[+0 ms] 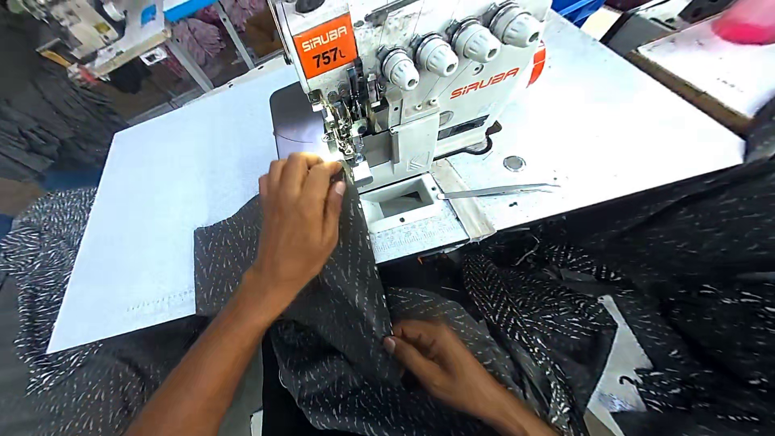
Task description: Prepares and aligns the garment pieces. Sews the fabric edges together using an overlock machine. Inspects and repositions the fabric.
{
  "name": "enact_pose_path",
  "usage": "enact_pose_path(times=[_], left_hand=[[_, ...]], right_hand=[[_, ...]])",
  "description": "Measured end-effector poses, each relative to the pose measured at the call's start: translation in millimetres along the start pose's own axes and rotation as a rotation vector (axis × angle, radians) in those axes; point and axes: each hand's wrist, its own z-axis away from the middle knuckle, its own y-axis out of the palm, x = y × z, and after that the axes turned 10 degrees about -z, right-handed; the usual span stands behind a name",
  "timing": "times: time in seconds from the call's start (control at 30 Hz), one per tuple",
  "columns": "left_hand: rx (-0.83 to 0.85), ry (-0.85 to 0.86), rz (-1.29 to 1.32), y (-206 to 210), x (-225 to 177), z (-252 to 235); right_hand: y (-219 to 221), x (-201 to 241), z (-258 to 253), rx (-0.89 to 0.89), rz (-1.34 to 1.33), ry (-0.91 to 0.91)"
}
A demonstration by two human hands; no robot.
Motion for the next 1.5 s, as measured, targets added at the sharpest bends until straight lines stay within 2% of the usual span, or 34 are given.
enact_pose_path(times=[0.23,0.67,0.8,0.9,1.0,1.07,1.17,1.27,1.33,1.4,1.5], left_hand=[[-0.031,0.039,0.079,3,-10,14],[0.023,0.033,0.058,5,-6,6],[0.066,-0.059,0.142,5,12,-12],[0.098,-0.059,0.134,9,32,-35],[0.071,-0.059,0.268,10,54,-42],[-0.075,-0.097,0.362,5,64,-19],[-0.171,-0.289,0.362,-10,70,58],[-0.083,-0.504,0.215,-21,78,148],[0.019,-0.628,0.106,-28,80,185],[0.123,-0.675,0.039,-34,81,201],[0.179,-0.611,-0.025,-37,87,198]], right_hand=[[-12,5,7,0.045,0.082,-0.057],[-18,10,2,-0.041,0.039,-0.117],[-21,31,-20,-0.054,0.042,-0.131],[-24,39,-40,-0.082,0.058,-0.137],[-22,38,-50,-0.1,0.027,-0.123],[-18,35,-44,-0.085,-0.056,-0.095],[-14,19,-22,-0.07,-0.129,-0.004],[-16,5,2,-0.071,-0.1,0.128],[-20,5,15,-0.068,-0.108,0.166],[-21,7,24,-0.069,-0.124,0.177],[-22,8,29,-0.068,-0.155,0.187]])
